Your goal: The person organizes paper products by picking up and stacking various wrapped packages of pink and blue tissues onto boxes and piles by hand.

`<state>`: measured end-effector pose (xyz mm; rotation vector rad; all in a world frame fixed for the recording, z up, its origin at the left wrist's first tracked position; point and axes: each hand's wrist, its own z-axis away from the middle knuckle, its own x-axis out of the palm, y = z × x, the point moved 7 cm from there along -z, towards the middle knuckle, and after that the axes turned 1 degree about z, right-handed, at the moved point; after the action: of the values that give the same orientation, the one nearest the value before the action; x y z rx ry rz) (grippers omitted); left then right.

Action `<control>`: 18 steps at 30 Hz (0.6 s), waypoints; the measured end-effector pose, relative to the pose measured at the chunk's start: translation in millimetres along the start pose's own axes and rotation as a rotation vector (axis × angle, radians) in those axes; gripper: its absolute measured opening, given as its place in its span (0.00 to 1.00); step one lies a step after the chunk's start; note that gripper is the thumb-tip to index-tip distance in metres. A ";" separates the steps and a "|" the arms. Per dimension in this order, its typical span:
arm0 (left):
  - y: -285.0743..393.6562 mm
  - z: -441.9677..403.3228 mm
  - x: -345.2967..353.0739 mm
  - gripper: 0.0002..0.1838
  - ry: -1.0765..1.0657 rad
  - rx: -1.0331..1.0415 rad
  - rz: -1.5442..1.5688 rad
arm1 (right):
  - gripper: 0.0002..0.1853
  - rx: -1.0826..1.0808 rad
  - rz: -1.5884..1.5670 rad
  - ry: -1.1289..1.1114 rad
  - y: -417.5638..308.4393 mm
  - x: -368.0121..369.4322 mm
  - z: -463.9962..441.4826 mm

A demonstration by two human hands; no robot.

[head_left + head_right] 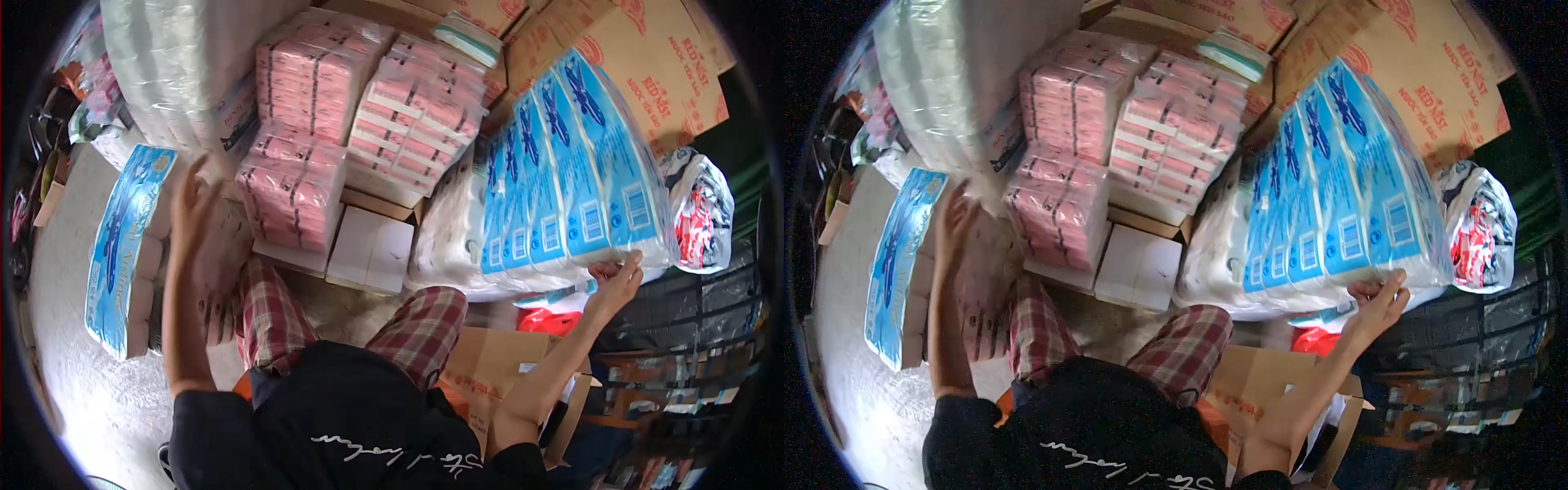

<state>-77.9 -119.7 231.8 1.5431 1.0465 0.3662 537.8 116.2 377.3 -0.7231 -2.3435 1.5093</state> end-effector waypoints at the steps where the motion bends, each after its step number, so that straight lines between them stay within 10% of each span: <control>1: -11.7 8.0 -37.7 0.29 0.120 -0.006 -0.124 | 0.25 -0.003 0.000 0.002 -0.1 1.0 1.5; 5: -68.9 62.0 -203.8 0.28 0.541 0.106 -0.682 | 0.24 -0.031 -0.010 0.047 -2.1 3.6 6.7; 9: -101.8 148.8 -318.4 0.48 0.665 -0.747 -1.208 | 0.24 -0.074 0.007 0.111 -6.1 7.3 13.7; 13: -331.7 264.2 -474.1 0.45 0.788 -0.720 -0.609 | 0.24 -0.143 -0.036 0.150 -5.9 10.6 17.0; 15: -276.0 268.0 -398.1 0.39 0.698 -1.044 0.280 | 0.24 -0.146 -0.053 0.157 -4.2 11.7 16.3; 17: -276.6 250.1 -371.9 0.34 0.457 -0.849 0.652 | 0.24 -0.157 -0.073 0.188 -5.0 8.4 18.8; 18: -310.1 253.4 -410.5 0.38 0.440 -0.501 0.213 | 0.24 -0.138 -0.061 0.171 -5.4 8.9 19.2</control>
<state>-245.9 -620.8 9.4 1.1403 1.0186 1.0690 519.9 104.4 373.5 -0.7733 -2.3337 1.2196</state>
